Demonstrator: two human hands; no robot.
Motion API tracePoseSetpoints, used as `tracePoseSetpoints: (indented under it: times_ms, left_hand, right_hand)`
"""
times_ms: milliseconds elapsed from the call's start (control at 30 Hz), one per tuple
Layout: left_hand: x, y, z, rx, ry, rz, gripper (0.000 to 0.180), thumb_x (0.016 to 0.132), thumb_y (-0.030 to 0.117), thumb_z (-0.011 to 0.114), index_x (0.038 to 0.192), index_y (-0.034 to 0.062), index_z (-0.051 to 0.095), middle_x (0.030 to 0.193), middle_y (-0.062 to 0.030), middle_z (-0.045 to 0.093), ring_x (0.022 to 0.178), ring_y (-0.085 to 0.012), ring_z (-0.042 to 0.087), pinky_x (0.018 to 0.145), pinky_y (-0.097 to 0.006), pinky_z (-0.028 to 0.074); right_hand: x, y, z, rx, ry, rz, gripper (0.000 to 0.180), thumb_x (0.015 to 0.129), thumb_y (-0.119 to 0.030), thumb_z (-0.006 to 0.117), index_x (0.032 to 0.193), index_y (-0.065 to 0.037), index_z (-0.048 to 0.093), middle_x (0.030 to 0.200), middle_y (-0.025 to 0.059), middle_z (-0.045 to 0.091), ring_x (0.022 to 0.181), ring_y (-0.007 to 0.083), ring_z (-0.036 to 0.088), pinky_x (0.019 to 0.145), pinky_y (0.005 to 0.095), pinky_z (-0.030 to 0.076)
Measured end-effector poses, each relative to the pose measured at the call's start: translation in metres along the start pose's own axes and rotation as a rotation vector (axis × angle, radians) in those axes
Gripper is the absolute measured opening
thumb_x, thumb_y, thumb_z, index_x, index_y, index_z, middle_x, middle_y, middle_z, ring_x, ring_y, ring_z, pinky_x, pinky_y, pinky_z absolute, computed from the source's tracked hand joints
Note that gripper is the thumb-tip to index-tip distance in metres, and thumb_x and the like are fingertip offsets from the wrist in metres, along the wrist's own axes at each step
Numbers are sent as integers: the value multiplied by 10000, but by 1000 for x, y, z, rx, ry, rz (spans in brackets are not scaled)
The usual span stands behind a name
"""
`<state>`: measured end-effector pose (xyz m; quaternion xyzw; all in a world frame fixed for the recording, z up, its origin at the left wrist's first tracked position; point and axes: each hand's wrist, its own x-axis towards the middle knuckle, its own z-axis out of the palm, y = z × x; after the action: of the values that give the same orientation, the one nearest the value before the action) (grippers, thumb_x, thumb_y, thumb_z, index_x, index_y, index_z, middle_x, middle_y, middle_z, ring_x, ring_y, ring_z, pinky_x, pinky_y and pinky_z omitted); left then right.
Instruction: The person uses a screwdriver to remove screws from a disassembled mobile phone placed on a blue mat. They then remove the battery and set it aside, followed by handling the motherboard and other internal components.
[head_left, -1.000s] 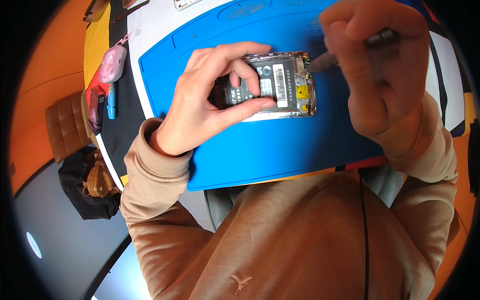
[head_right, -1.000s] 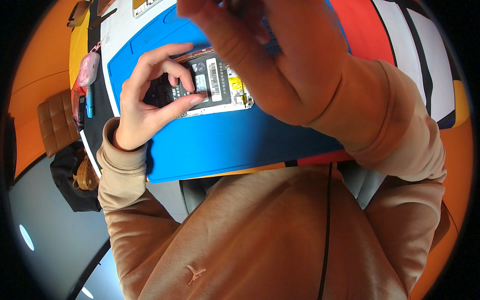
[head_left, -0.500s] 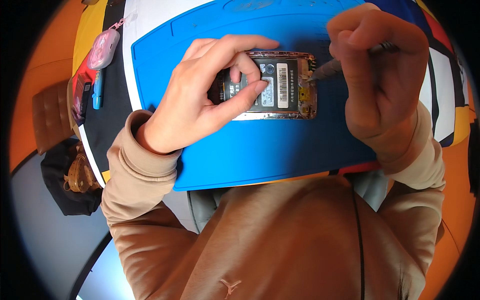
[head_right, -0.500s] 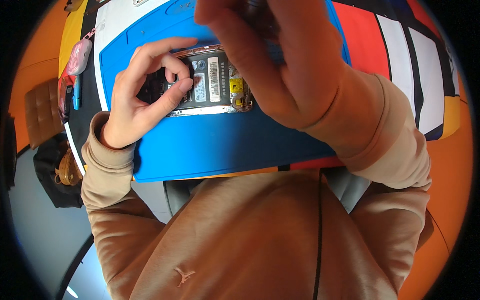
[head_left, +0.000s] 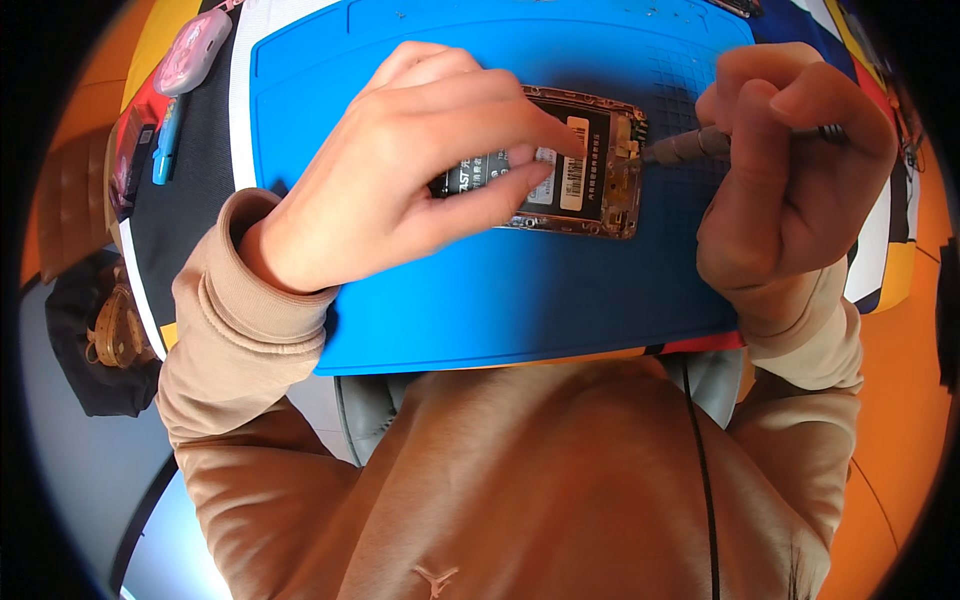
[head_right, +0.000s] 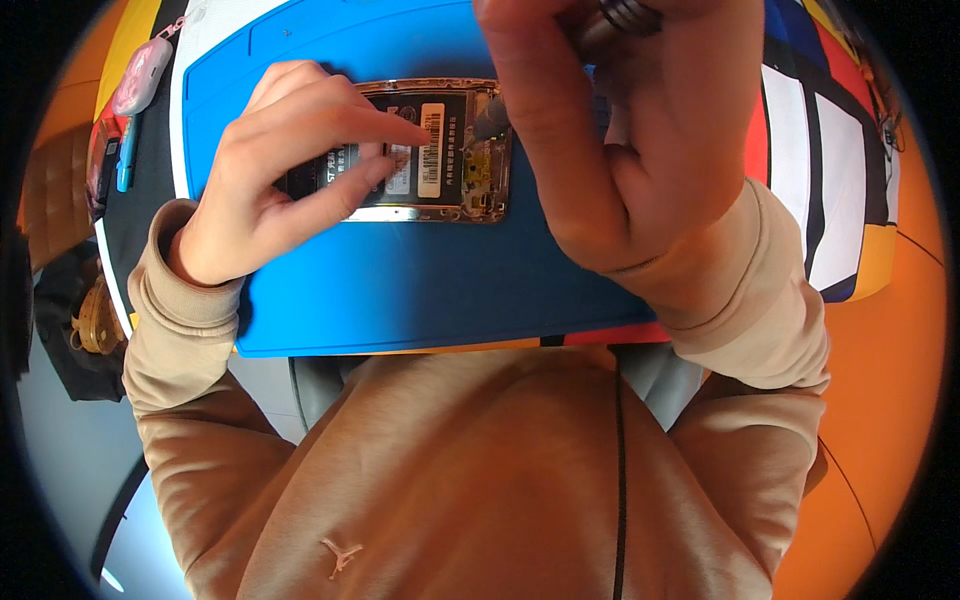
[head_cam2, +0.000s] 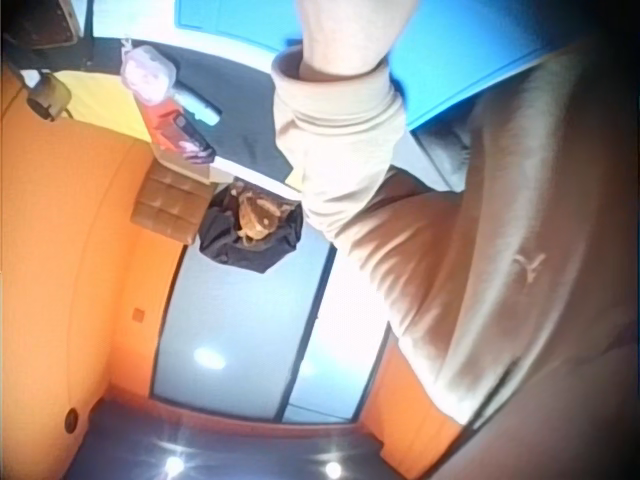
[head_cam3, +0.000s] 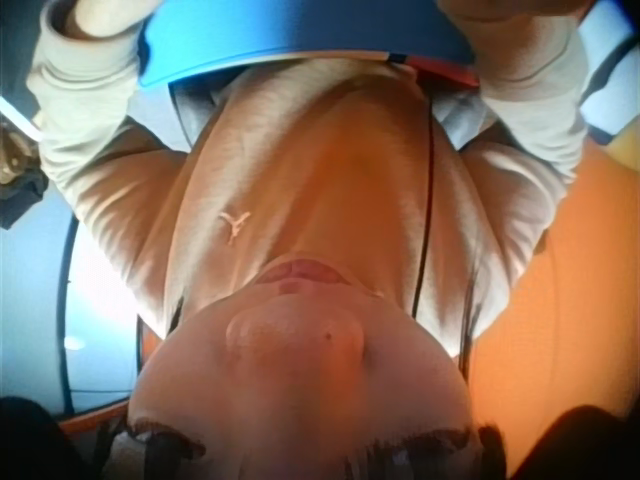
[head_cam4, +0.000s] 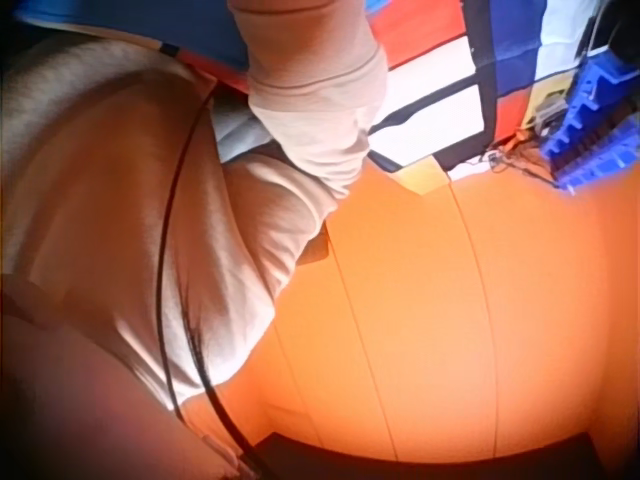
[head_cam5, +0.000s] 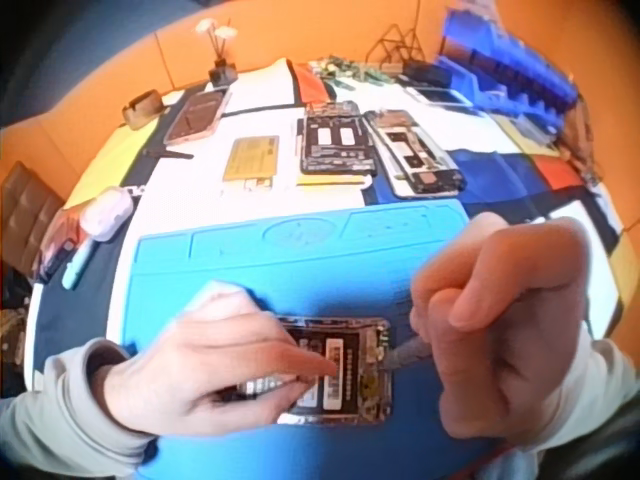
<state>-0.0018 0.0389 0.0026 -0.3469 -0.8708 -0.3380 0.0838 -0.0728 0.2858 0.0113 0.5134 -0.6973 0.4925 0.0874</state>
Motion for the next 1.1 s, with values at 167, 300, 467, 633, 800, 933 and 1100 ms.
tracePoseSetpoints:
  times_ms: [167,300,467,633,800,933,1100]
  left_hand:
    - [-3,4,4,54,-19,23,355,726,48,733,1079,85,739,903,-26,597,818,-191,512,791,-350,384]
    - [-4,4,4,47,-32,29,364,712,53,733,1073,89,755,929,-24,594,808,-179,493,796,-347,377]
    - [-3,3,4,47,-21,64,339,705,56,729,1040,84,768,928,-16,594,796,-170,478,795,-344,375]
    - [-4,3,4,46,-22,56,339,701,58,728,1037,84,769,939,-14,599,796,-171,478,803,-342,375]
    - [-5,2,5,25,-6,65,345,702,60,725,1043,93,769,937,-12,595,794,-169,480,806,-338,373]
    - [-5,2,5,28,-4,74,357,697,61,723,1049,98,768,945,-9,589,776,-162,468,797,-333,364]
    - [-6,3,5,44,-16,59,363,693,62,721,1052,97,765,955,-6,582,759,-155,455,777,-329,354]
  right_hand:
    - [0,2,4,-19,20,-32,187,989,37,409,1145,-52,356,919,169,581,676,118,471,612,266,465]
    - [0,1,4,-40,41,-31,183,987,33,413,1143,-49,365,923,173,591,684,122,482,618,277,475]
    - [1,1,4,-69,68,-39,174,985,29,427,1136,-43,378,935,179,605,694,126,500,637,274,487]
    - [1,-2,6,-93,98,-19,153,987,20,439,1122,-35,392,923,182,616,688,130,515,644,271,490]
    - [1,-1,8,-101,133,-45,131,994,4,454,1113,-28,409,909,182,622,683,136,529,639,270,489]
    - [0,1,8,-78,137,-40,136,995,3,458,1120,-27,412,909,184,622,684,139,530,638,273,491]
    - [0,1,12,-49,172,-44,130,992,-1,467,1110,-26,417,910,188,623,685,140,529,635,278,494]
